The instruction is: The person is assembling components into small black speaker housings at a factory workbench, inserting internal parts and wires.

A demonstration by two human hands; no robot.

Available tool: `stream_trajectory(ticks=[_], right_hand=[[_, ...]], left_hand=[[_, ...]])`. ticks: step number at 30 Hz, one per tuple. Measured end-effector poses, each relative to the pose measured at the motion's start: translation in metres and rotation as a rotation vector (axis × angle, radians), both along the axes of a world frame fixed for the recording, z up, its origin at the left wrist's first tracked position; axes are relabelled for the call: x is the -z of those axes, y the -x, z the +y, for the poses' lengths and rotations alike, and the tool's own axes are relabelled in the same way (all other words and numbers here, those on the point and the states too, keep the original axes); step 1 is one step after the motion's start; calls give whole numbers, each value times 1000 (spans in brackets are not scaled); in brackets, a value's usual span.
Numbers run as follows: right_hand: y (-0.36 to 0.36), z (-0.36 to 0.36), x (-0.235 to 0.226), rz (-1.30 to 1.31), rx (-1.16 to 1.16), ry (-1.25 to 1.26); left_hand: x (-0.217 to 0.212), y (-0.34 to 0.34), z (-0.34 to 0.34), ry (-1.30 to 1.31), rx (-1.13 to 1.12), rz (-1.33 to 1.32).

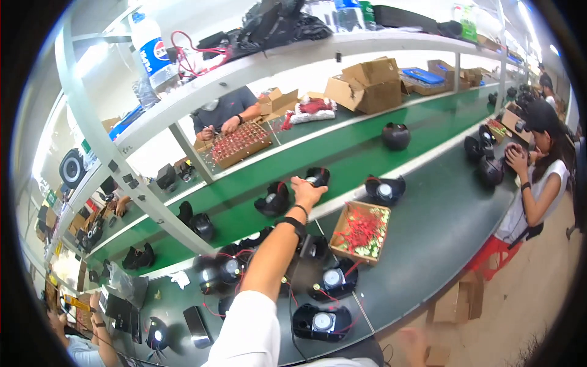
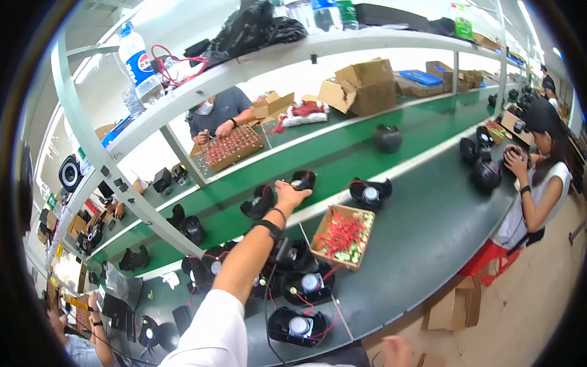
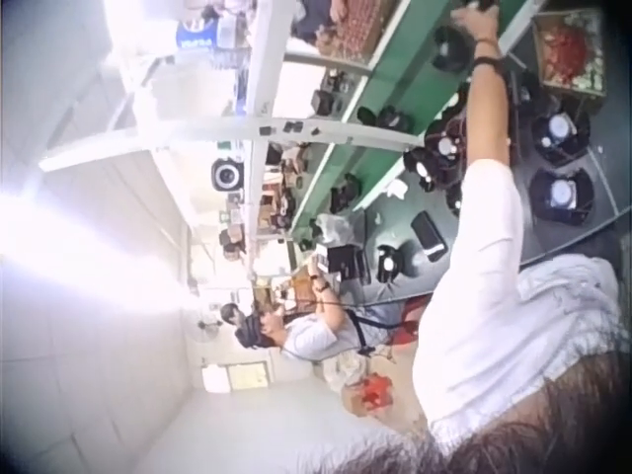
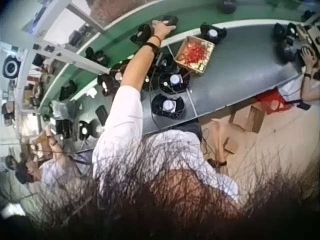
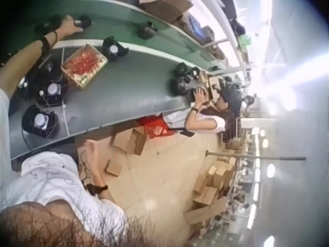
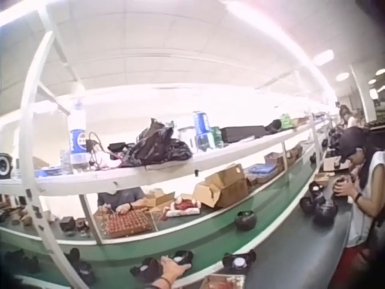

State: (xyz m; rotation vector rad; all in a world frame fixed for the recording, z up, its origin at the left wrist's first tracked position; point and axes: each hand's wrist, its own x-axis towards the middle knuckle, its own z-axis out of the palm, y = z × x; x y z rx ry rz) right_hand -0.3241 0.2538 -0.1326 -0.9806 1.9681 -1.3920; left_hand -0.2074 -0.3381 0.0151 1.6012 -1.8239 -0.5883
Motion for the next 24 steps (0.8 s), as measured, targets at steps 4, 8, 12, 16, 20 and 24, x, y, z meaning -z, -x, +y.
stream_trajectory(ticks=[4, 8, 12, 16, 20, 24], right_hand=[[-64, 40, 74, 290, -635, -319], [-61, 61, 21, 104, -373, -387], [-59, 101, -35, 78, -436, -399], [-53, 118, -82, -486, -805, -420], [-52, 110, -45, -408, -611, -494], [-74, 89, -28, 110, -565, -311]], left_hand=[[-33, -42, 52, 32, 89, -414], [-130, -108, 244, 273, 504, 66], [-141, -194, 462, 148, 1024, -204], [-1, -200, 547, -292, 1230, -54], [88, -190, 567, -471, 1302, -58], [72, -203, 575, -418, 1290, 184]])
